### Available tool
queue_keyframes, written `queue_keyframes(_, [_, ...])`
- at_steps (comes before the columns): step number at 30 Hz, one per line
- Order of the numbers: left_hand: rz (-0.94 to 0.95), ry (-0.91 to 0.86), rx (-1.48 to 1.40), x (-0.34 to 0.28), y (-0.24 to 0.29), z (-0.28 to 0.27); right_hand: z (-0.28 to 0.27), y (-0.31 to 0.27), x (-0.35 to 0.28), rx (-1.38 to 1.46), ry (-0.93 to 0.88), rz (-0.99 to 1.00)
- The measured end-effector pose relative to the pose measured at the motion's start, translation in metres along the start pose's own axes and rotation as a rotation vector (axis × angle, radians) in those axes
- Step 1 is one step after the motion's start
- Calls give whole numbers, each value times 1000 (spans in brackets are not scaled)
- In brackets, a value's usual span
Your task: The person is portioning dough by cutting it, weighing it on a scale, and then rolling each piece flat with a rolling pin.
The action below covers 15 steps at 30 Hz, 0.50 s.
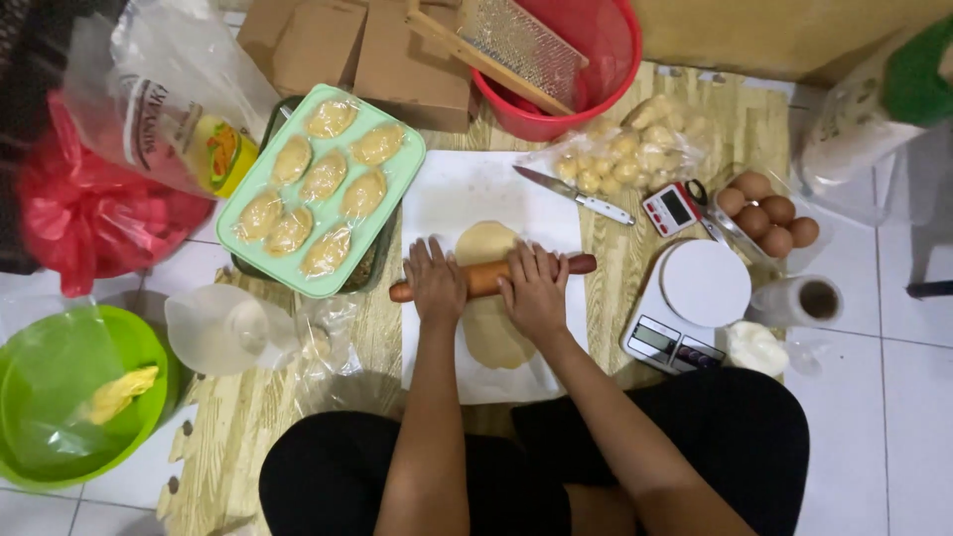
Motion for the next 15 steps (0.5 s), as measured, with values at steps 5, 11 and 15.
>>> queue_keyframes(5, [10, -134, 6, -8, -27, 30, -23, -13, -39, 8, -63, -21])
queue_keyframes(11, [31, -268, -24, -34, -47, 40, -29, -25, -77, -36, 52, -82])
queue_keyframes(15, [31, -359, -1, -50, -61, 49, -26, -23, -95, 30, 162, -95])
Point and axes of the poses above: each hand's wrist, its own x-axis towards the middle knuckle, its own z-axis out of the palm, y = z × x, the point moved 9 cm from there along x, towards the middle knuckle, and after that the axes turned 6 degrees about -z, right-handed, at the moved point
